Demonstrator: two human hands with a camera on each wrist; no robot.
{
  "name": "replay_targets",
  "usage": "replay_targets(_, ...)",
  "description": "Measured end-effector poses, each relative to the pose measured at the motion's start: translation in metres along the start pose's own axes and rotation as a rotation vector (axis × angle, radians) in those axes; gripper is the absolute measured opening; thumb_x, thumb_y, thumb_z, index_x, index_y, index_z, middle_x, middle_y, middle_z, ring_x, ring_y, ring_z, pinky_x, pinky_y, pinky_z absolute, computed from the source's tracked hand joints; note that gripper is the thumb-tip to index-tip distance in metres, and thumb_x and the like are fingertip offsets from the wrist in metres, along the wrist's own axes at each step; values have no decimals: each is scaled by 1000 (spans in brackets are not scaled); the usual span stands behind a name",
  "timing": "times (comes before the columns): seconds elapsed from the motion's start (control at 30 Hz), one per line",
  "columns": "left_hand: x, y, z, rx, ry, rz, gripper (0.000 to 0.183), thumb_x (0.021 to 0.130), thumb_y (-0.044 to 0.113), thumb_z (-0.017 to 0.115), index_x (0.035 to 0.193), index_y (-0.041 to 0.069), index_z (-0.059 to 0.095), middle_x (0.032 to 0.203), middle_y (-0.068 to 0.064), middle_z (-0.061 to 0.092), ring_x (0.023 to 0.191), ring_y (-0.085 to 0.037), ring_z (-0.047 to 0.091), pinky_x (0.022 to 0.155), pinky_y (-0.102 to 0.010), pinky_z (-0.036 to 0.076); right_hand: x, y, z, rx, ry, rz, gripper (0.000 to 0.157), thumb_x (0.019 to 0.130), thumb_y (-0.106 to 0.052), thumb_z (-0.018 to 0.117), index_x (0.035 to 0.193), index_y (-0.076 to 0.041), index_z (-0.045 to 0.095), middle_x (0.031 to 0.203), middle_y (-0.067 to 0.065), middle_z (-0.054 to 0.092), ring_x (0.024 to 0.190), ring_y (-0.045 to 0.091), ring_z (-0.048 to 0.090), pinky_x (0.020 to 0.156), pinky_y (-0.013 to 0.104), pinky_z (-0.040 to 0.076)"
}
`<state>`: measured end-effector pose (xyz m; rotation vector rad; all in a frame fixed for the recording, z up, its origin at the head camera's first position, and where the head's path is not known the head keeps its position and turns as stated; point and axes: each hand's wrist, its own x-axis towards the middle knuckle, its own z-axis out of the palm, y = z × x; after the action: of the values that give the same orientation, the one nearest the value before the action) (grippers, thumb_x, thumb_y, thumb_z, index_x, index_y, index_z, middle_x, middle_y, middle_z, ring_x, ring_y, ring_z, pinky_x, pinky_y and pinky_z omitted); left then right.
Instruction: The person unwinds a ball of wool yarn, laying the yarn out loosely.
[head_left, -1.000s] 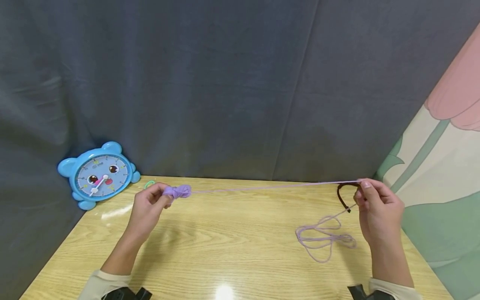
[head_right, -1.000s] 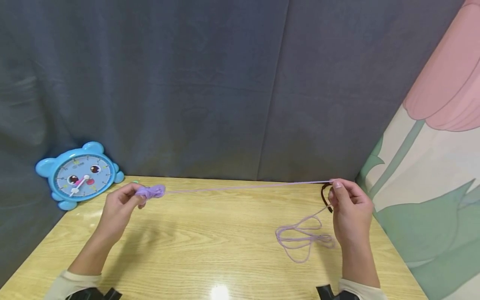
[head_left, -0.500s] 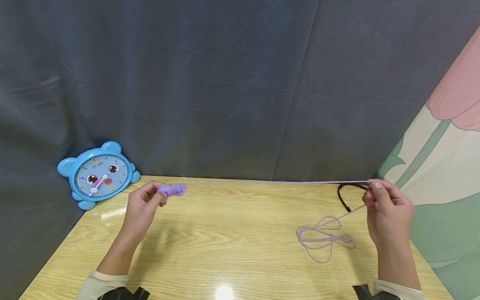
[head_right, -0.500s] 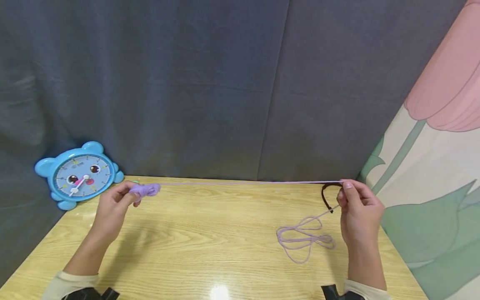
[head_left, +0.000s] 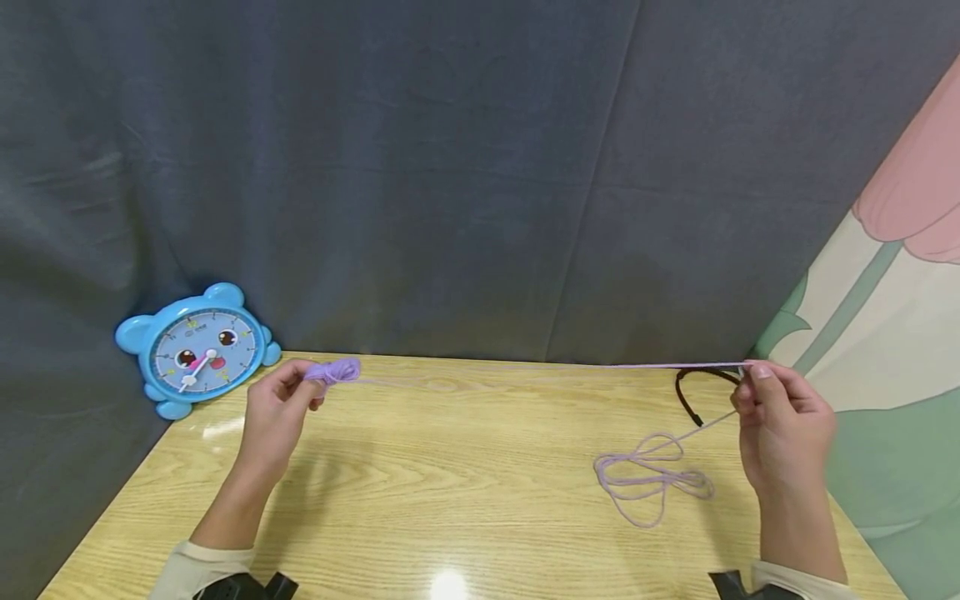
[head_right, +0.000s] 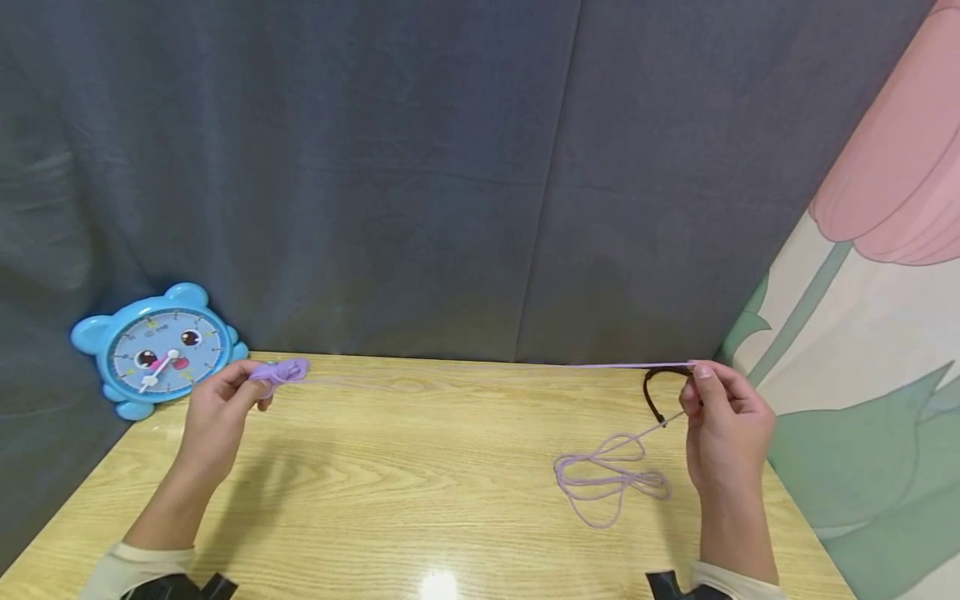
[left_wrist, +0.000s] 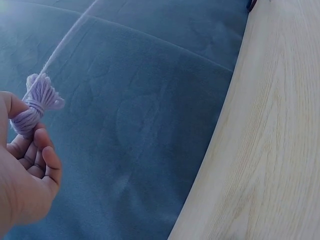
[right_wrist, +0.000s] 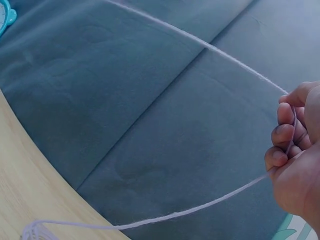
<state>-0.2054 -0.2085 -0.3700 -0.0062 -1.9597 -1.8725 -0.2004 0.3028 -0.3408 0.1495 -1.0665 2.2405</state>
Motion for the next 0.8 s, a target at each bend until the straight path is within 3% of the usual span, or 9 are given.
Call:
replay_targets(0.27, 2, -2, -5, 21, -31, 11, 15, 94, -6, 55, 88, 2, 66, 68, 5, 58, 65, -9, 54, 63, -21, 46, 4, -9, -5, 8, 80, -17, 7, 94, 12, 63, 92, 17, 67, 72, 14, 66, 56, 18, 55, 50, 22, 46)
replay_targets(0.5, 3, -2, -12, -52, -40, 3, 20, 95, -5, 53, 86, 5, 66, 69, 4, 58, 67, -12, 54, 67, -23, 46, 8, -17, -10, 50, 130, -25, 6, 92, 12, 67, 90, 17, 66, 73, 17, 66, 55, 20, 55, 48, 23, 46)
replay_targets(0.8, 5, 0, -19, -446, -184, -30, 41, 103, -3, 35, 90, 11, 72, 86, 4, 64, 73, -10, 54, 70, -22, 45, 9, -17, -12, 87, 137, -45, 6, 91, 14, 66, 89, 19, 65, 68, 18, 64, 53, 21, 55, 48, 24, 48)
